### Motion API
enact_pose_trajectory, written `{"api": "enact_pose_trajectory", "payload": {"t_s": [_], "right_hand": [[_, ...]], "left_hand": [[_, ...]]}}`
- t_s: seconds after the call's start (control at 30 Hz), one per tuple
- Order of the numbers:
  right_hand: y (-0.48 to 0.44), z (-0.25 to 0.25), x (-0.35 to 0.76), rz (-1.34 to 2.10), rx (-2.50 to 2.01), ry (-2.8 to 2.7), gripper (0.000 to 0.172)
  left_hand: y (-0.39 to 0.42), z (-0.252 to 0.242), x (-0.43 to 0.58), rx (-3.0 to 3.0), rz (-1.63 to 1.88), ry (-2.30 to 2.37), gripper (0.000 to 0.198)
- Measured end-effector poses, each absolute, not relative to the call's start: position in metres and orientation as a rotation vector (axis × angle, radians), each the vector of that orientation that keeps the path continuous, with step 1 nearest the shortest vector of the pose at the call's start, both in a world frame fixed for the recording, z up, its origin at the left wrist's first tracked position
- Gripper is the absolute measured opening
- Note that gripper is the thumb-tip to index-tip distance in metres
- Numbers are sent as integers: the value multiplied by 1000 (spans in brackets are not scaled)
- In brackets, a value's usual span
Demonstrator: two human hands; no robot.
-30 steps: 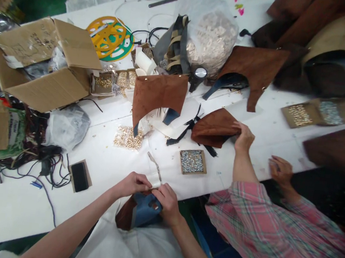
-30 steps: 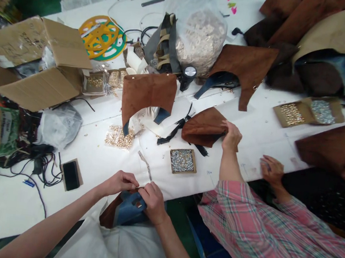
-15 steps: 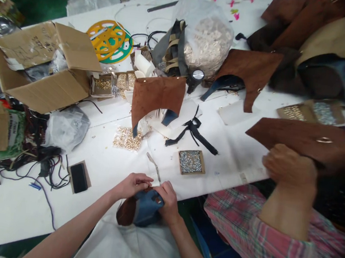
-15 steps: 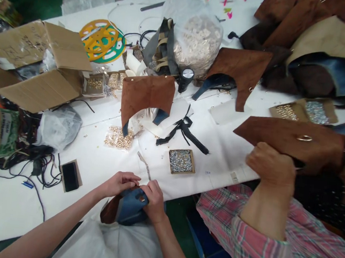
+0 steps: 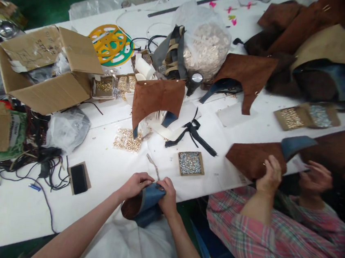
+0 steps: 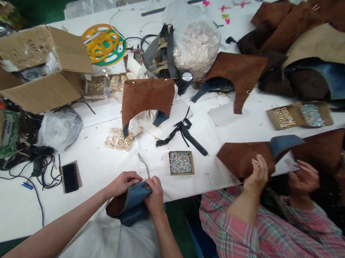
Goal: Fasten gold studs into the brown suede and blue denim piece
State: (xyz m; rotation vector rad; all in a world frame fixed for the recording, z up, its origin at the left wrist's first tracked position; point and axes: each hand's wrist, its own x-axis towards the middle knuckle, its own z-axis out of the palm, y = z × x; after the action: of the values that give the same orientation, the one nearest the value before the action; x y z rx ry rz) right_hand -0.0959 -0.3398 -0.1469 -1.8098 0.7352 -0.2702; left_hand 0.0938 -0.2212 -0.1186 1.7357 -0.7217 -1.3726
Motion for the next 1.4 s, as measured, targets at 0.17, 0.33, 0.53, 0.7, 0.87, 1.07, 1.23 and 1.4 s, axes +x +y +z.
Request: {"api": "enact_pose_trajectory", "payload": {"t_s": [0.17, 0.33, 0.53, 0.7, 0.87, 1.07, 1.23, 1.4], "right_hand": [[-356, -175, -93, -201, -1665, 1033, 11], [-375, -209, -104, 78, -1602, 1420, 21], [-371, -215, -114, 134, -1643, 1399, 17], [-367, -201, -123, -6, -1607, 1387, 84], [-361, -179, -131, -28, -1694, 1484, 93], [-353, -156, -133, -84, -1713, 1457, 101], [-358, -142, -145, -143, -1367, 1411, 76], [-359, -121, -144, -317, -958, 1146, 45]], "left_hand": [[-243, -142, 88, 1750, -1422, -489, 55], [-243, -133, 109, 1856, -1370, -106, 91], [-227, -112, 118, 1990, -1300, -215, 87], [-243, -100, 73, 2412, -982, -638, 103], [-238, -85, 33, 2505, -579, -1376, 118], [-201, -105, 35, 2203, -828, -2024, 71], [-205, -110, 57, 2219, -716, -2123, 38], [-223, -103, 77, 1917, -826, -2251, 17]]}}
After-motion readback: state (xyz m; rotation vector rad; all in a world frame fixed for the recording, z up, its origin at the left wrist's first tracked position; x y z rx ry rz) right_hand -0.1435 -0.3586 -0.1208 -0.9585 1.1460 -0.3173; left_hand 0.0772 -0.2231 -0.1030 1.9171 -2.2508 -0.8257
